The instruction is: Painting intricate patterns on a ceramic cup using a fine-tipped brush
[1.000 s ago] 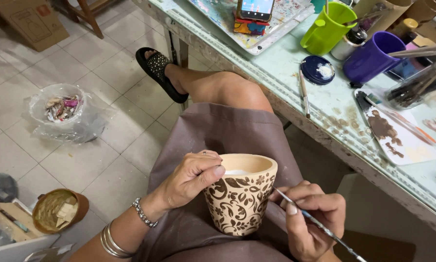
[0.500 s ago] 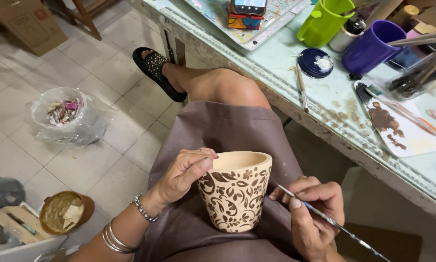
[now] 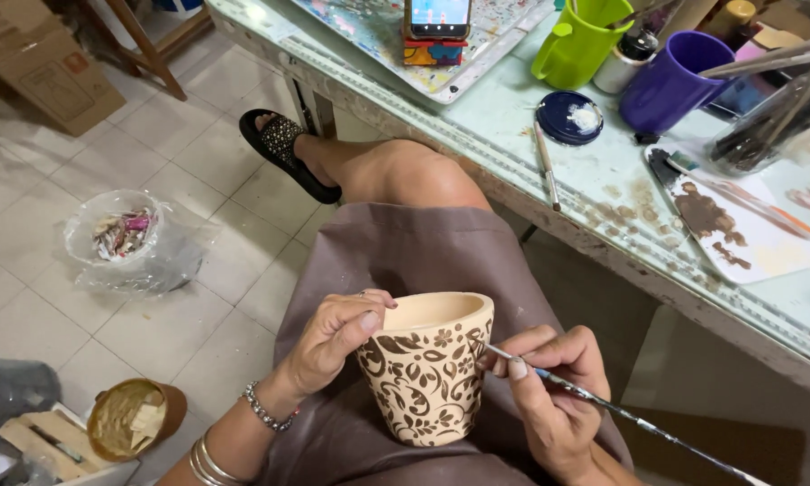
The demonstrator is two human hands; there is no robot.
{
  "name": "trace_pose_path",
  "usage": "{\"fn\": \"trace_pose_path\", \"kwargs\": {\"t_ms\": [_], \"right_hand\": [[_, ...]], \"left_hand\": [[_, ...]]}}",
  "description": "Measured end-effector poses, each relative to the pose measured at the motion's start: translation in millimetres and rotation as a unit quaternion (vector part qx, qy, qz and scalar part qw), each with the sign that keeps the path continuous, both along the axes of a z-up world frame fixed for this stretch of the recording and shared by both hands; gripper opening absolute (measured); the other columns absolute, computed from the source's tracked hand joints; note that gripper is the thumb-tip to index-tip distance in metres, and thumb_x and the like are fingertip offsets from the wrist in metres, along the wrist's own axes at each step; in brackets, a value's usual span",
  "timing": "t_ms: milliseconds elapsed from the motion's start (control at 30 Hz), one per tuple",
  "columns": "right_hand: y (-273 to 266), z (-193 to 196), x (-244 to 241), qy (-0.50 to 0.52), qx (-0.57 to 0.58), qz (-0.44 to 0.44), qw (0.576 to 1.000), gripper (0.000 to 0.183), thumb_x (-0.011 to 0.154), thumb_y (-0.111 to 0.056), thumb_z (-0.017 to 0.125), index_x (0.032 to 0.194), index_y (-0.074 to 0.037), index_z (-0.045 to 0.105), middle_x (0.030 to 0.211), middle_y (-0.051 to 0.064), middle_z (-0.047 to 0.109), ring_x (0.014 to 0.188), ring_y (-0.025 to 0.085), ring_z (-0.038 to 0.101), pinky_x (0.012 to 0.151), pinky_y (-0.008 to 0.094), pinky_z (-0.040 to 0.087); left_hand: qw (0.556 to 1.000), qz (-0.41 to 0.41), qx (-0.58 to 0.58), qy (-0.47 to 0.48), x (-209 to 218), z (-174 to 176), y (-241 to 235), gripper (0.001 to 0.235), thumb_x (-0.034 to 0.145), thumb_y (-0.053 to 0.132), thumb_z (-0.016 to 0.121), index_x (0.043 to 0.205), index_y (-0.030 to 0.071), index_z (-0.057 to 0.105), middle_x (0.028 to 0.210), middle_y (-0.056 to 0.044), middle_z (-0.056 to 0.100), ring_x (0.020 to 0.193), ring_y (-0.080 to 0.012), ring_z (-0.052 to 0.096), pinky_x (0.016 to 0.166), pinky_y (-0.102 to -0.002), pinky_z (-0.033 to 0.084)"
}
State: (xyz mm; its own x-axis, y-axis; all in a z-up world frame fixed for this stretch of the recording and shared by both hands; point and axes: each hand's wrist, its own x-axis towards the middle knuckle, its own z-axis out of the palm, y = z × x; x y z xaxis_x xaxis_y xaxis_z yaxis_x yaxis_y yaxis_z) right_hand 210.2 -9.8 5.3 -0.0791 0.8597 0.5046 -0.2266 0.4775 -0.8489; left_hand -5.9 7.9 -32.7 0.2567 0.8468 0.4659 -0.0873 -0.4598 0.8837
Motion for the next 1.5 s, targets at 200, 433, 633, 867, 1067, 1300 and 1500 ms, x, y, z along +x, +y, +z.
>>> {"fn": "trace_pose_path", "kwargs": {"t_ms": [200,433,633,867,1067,1300,1500], "right_hand": [[1,-1,-1,-0.002,0.004,0.006,1.0,0.01,0.083,-0.005,0.052,0.082,-0.005,0.043,0.07,0.015,0.058,0.062,0.018,0.057,0.062,0.025,0.05],[1,-6,2,-0.003,-0.003,0.015,1.0,0.009,0.082,-0.003,0.052,0.082,-0.005,0.044,0.073,0.015,0.058,0.064,0.018,0.058,0.064,0.027,0.05],[2,-4,1,-0.005,-0.016,0.004,1.0,0.009,0.082,-0.004,0.053,0.081,-0.005,0.044,0.072,0.014,0.057,0.064,0.018,0.057,0.062,0.025,0.051],[2,-2,-2,0.01,-0.028,-0.005,1.0,0.011,0.083,-0.007,0.053,0.08,-0.005,0.043,0.07,0.015,0.056,0.061,0.018,0.058,0.058,0.024,0.053],[4,3,-3,0.011,-0.019,-0.002,1.0,0.011,0.083,-0.007,0.052,0.08,-0.006,0.042,0.068,0.014,0.055,0.06,0.02,0.059,0.062,0.027,0.051],[3,3,-3,0.017,-0.018,-0.003,1.0,0.01,0.083,-0.004,0.05,0.079,-0.005,0.041,0.069,0.014,0.054,0.06,0.02,0.06,0.064,0.031,0.054],[14,2,2,0.12,0.06,-0.022,0.991,0.01,0.082,-0.004,0.05,0.083,-0.005,0.04,0.065,0.013,0.049,0.053,0.023,0.054,0.05,0.03,0.055]], "left_hand": [[1.0,-0.006,0.001,-0.003,0,-1,0,0.036,0.091,0.026,0.037,0.06,0.008,0.034,0.057,0.002,0.029,0.054,-0.0131,0.03,0.083,-0.035,0.043],[1.0,-0.01,0.007,-0.012,0,-4,1,0.036,0.091,0.024,0.038,0.059,0.007,0.036,0.056,0.001,0.032,0.053,-0.0131,0.032,0.082,-0.036,0.043],[1.0,-0.011,0.006,-0.009,1,0,0,0.036,0.091,0.025,0.037,0.059,0.008,0.035,0.056,0.001,0.03,0.052,-0.013,0.03,0.08,-0.035,0.042],[1.0,-0.008,0.0,-0.011,1,2,-1,0.036,0.091,0.024,0.037,0.059,0.009,0.034,0.056,0.001,0.03,0.053,-0.0128,0.029,0.081,-0.036,0.041],[1.0,-0.01,0.007,-0.015,1,1,0,0.036,0.091,0.024,0.037,0.059,0.009,0.034,0.055,0.001,0.03,0.053,-0.0129,0.029,0.08,-0.035,0.041],[1.0,-0.011,-0.005,-0.022,1,1,-1,0.038,0.091,0.026,0.037,0.057,0.01,0.035,0.054,0.002,0.031,0.051,-0.0115,0.03,0.081,-0.035,0.041],[0.999,-0.002,-0.002,-0.032,1,-2,0,0.037,0.091,0.025,0.038,0.058,0.008,0.037,0.055,0.001,0.033,0.053,-0.0123,0.032,0.081,-0.036,0.043]]}}
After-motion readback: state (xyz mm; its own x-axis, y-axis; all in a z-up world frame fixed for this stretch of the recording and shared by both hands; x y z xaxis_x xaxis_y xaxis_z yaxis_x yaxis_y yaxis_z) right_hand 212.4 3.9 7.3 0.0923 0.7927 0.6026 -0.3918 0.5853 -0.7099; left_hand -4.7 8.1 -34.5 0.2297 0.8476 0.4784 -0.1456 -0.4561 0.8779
